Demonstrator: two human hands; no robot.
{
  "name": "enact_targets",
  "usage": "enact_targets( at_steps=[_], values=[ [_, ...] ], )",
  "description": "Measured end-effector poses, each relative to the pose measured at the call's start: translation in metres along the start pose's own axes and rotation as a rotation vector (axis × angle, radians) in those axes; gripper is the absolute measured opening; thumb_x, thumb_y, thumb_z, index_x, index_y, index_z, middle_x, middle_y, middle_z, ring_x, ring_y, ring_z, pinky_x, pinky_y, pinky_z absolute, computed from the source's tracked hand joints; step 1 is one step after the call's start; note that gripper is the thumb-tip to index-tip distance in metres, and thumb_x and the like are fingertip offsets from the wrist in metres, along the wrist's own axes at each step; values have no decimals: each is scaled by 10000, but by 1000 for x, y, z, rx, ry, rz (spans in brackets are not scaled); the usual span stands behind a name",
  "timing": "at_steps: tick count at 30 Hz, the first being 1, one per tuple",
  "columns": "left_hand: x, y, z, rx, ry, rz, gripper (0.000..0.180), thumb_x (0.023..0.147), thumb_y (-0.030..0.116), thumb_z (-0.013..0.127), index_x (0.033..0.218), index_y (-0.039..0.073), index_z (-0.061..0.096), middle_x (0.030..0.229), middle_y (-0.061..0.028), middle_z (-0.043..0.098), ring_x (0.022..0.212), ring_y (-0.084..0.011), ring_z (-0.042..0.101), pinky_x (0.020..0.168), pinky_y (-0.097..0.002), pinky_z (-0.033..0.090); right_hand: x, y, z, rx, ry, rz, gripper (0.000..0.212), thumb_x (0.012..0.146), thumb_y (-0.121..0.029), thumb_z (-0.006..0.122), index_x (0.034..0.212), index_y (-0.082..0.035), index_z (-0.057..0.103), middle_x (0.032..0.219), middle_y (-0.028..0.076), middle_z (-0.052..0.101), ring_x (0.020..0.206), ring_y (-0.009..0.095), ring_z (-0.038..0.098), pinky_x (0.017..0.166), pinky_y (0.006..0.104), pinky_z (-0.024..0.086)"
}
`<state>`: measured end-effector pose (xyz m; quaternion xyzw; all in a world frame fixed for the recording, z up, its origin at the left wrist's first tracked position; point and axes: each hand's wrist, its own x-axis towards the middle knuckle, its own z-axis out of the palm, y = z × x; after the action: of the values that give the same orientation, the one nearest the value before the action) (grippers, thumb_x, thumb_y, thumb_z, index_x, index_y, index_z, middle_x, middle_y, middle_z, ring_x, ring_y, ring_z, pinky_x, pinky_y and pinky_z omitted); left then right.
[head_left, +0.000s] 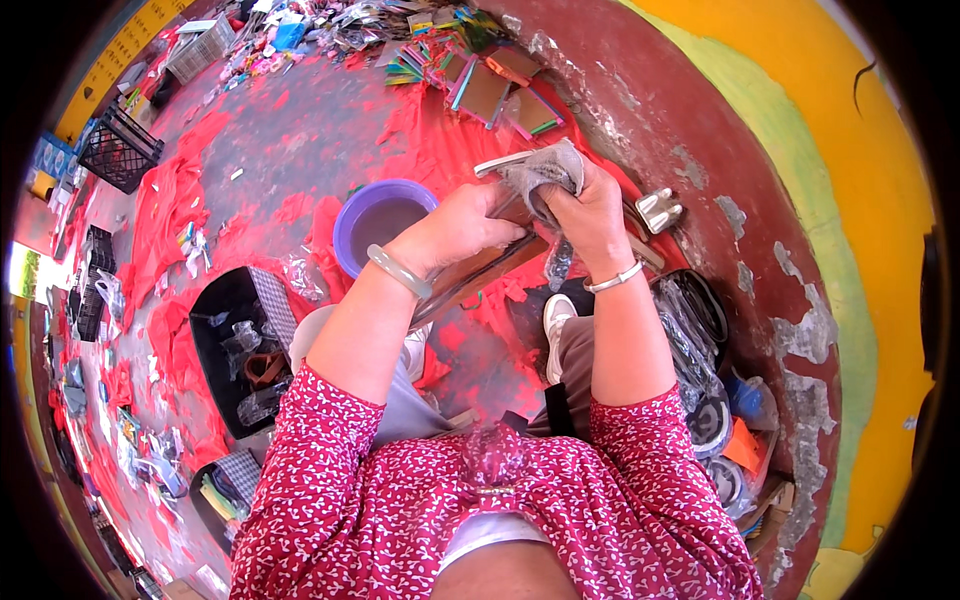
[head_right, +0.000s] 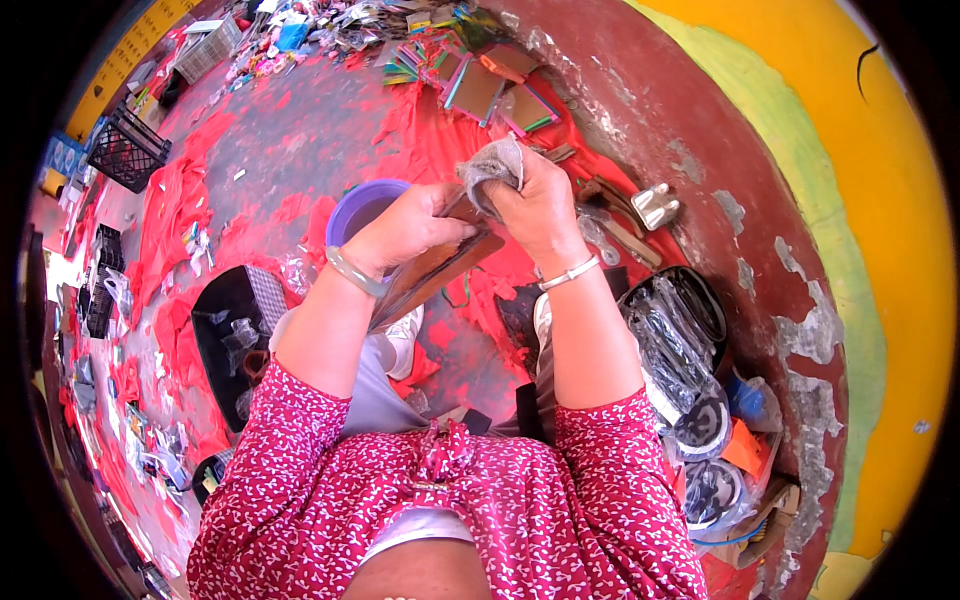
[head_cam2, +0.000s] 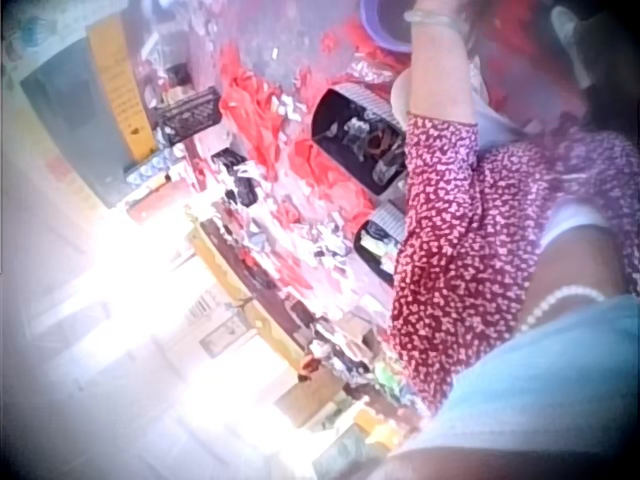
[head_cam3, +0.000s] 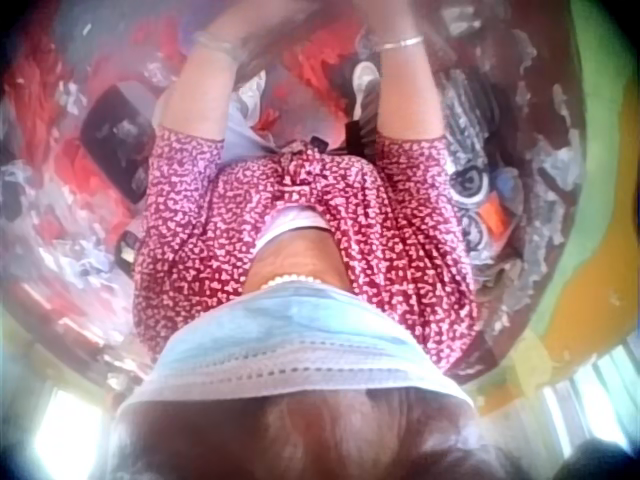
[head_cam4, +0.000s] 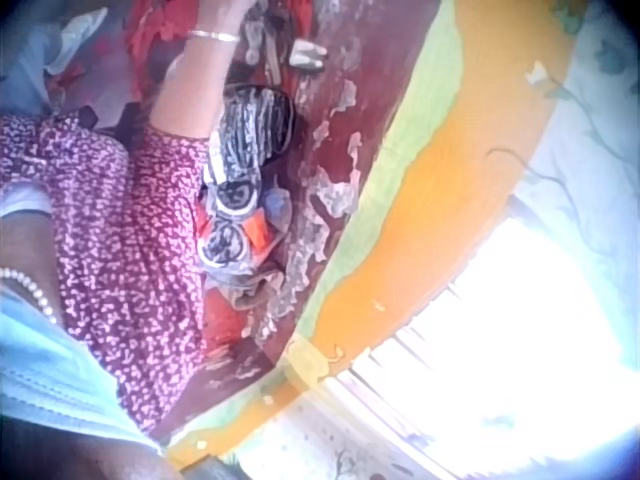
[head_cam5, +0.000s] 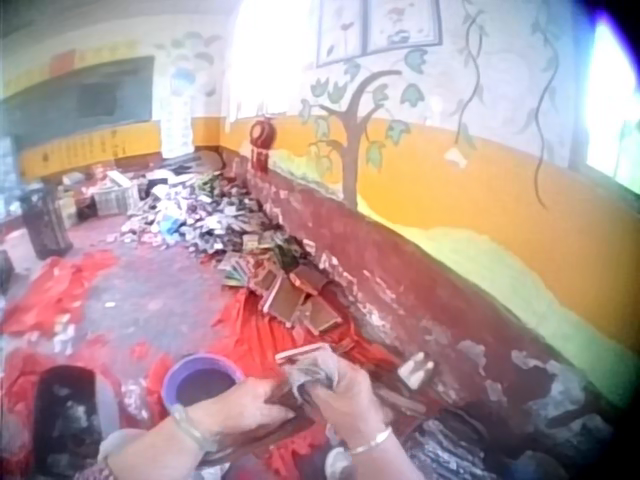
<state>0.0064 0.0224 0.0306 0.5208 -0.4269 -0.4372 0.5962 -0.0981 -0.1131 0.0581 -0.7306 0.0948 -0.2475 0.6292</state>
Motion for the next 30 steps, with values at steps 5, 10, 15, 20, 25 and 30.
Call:
enact_targets(
  at_steps=[5, 10, 15, 20, 25, 30],
  values=[
    [-3, 9, 3, 1, -70, -80, 394, 786, 27, 642, 1162, -5, 528, 1075, -28, 593, 999, -109, 532, 904, -276, 413, 1, 6, 2, -453, 254, -323, 124, 756, -36, 610, 880, -43, 608, 749, 121, 633, 685, 241, 638, 619, 318, 485],
    [-2, 5, 4, 51, -108, -96, 352, 770, 66, 672, 1097, 0, 559, 1000, 0, 591, 935, -81, 526, 842, -251, 426, 4, 9, -2, -489, 387, -306, 89, 821, -97, 626, 860, -18, 629, 665, 64, 586, 616, 87, 508, 590, 264, 449],
    [-3, 8, 3, 71, -139, -142, 336, 766, 88, 680, 1069, 1, 566, 950, 11, 593, 880, -62, 529, 773, -241, 440, 7, 14, -12, -520, 454, -341, 109, 793, -144, 660, 812, -39, 638, 624, 95, 579, 552, 149, 548, 544, 280, 452],
    [-3, 11, 4, 51, -142, -183, 352, 763, 104, 680, 1079, 0, 565, 965, 5, 595, 886, -61, 530, 778, -242, 441, 13, 14, -21, -307, 543, -307, 139, 812, -170, 662, 805, -32, 652, 646, 66, 603, 569, 113, 543, 547, 263, 446],
    [-10, 7, -6, -56, 5, -109, 342, 764, 60, 652, 1088, 0, 562, 1018, -19, 602, 919, -86, 552, 818, -250, 439, 28, 11, -69, 401, 712, -25, 243, 894, -223, 550, 958, 3, 609, 822, 85, 628, 720, 182, 597, 650, 319, 501],
    [0, 0, -25, -407, 310, 24, 333, 819, 70, 624, 1142, 38, 547, 1059, -47, 609, 972, -131, 574, 899, -280, 433, 15, 13, -78, 868, 411, 136, 338, 912, -275, 518, 1093, 9, 546, 1026, 129, 619, 909, 246, 611, 783, 397, 520]
  ],
)
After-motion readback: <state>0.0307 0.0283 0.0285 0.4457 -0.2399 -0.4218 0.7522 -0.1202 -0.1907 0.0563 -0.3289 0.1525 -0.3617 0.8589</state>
